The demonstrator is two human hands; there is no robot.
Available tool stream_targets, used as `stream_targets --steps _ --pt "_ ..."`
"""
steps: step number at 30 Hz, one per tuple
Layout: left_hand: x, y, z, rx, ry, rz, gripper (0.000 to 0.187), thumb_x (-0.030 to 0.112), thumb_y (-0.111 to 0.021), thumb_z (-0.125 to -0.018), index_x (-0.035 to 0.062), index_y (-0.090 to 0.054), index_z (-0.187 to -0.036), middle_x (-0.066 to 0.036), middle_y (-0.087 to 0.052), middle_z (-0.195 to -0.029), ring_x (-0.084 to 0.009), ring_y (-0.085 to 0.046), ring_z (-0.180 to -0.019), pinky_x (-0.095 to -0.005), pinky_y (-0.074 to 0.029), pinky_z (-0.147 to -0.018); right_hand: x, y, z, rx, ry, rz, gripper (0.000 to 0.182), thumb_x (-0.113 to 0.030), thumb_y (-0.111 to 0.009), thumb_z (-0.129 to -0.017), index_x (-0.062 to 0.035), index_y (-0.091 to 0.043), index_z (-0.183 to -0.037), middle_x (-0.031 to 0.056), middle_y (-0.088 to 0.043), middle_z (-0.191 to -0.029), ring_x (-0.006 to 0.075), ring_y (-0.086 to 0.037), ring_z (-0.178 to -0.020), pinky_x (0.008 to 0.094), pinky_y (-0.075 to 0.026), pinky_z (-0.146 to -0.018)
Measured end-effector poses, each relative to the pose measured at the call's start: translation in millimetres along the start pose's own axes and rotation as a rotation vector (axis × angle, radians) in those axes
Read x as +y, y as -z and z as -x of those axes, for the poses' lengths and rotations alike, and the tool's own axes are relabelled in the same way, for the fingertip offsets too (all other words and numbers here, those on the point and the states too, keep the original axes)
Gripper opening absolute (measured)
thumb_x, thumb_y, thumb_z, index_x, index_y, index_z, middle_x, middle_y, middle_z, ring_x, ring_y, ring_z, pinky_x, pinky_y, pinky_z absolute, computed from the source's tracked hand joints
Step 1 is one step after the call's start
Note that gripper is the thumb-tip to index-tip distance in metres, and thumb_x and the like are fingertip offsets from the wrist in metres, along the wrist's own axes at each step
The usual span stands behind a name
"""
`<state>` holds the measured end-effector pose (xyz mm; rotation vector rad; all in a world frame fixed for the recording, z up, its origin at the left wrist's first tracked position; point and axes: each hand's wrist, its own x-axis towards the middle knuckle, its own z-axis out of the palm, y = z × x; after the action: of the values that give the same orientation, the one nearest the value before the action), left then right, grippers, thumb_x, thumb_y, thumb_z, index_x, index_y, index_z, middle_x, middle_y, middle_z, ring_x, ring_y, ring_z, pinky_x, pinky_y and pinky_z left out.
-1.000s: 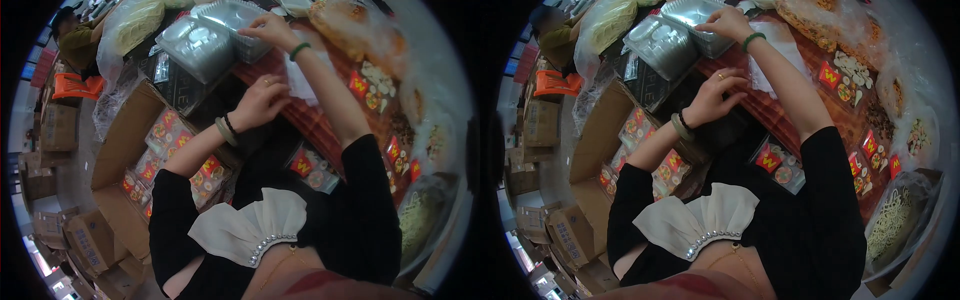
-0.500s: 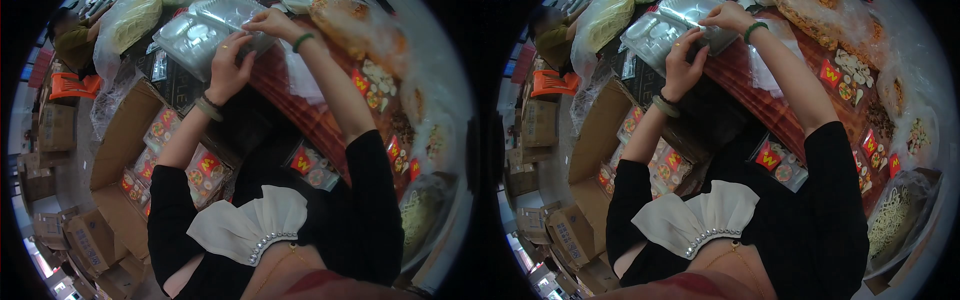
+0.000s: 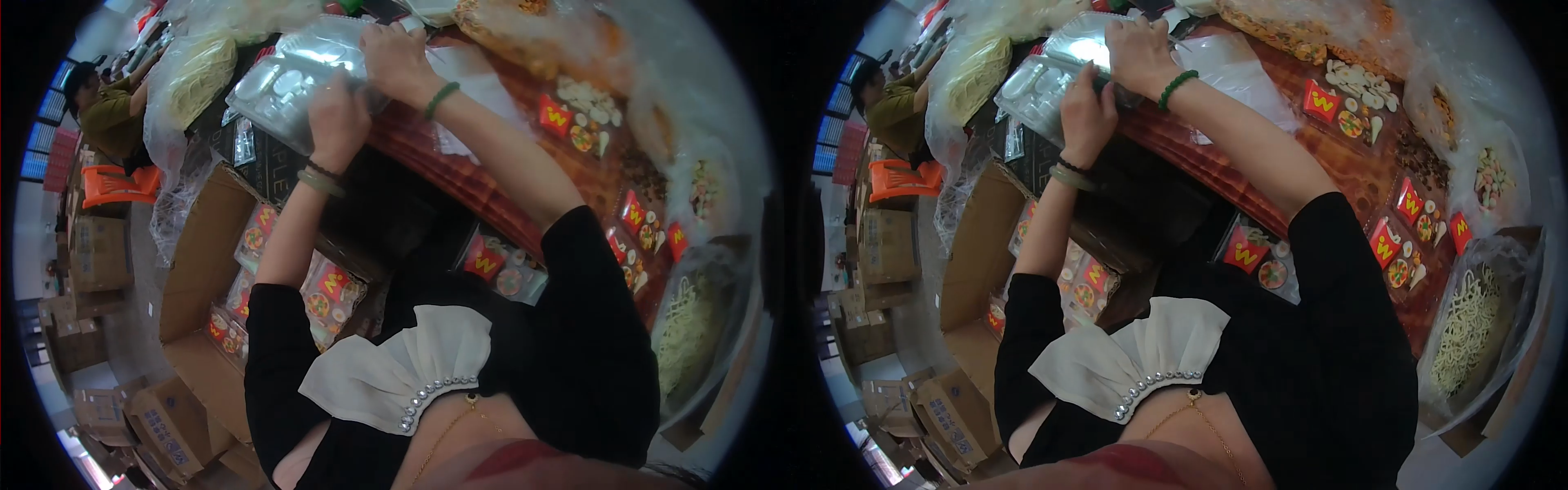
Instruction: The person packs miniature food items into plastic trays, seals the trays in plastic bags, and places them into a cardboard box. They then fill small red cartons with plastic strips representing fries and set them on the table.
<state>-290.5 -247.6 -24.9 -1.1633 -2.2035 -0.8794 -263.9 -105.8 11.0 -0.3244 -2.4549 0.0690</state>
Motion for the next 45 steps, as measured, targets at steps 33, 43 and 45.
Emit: stream_targets --steps 33,43,45 --pt "237.8 -204.2 -6.9 -0.449 -0.73 0.523 0.041 0.019 -0.061 -0.083 0.0131 -0.053 -0.123 -0.006 -0.058 -0.12 -0.031 -0.047 -0.115 -0.0452 -0.039 -0.091 426.4 156.8 241.8 -0.259 -0.283 0.048 0.05 -0.039 -0.063 -0.077 -0.0144 -0.05 -0.118 0.0096 -0.059 -0.111 0.0302 -0.054 -0.106 0.0507 -0.035 -0.086" --pt "252.4 -224.7 -1.3 -0.399 -0.934 0.158 0.033 0.015 -0.054 -0.082 0.0107 -0.057 -0.115 -0.001 -0.059 -0.118 -0.025 -0.045 -0.119 -0.0519 -0.032 -0.094 410.9 158.6 248.7 -0.281 -0.315 0.067 0.053 -0.04 -0.063 -0.076 -0.015 -0.049 -0.12 0.0098 -0.058 -0.113 0.0301 -0.053 -0.107 0.0507 -0.035 -0.086" --pt "254.0 -224.1 -0.9 -0.369 -0.934 0.123 0.033 0.017 -0.055 -0.083 0.0109 -0.056 -0.115 -0.001 -0.059 -0.117 -0.0245 -0.045 -0.119 -0.0513 -0.032 -0.094 409.6 158.3 245.1 -0.283 -0.307 0.065 0.054 -0.041 -0.063 -0.076 -0.0151 -0.048 -0.12 0.0098 -0.058 -0.114 0.0301 -0.053 -0.107 0.0507 -0.035 -0.087"
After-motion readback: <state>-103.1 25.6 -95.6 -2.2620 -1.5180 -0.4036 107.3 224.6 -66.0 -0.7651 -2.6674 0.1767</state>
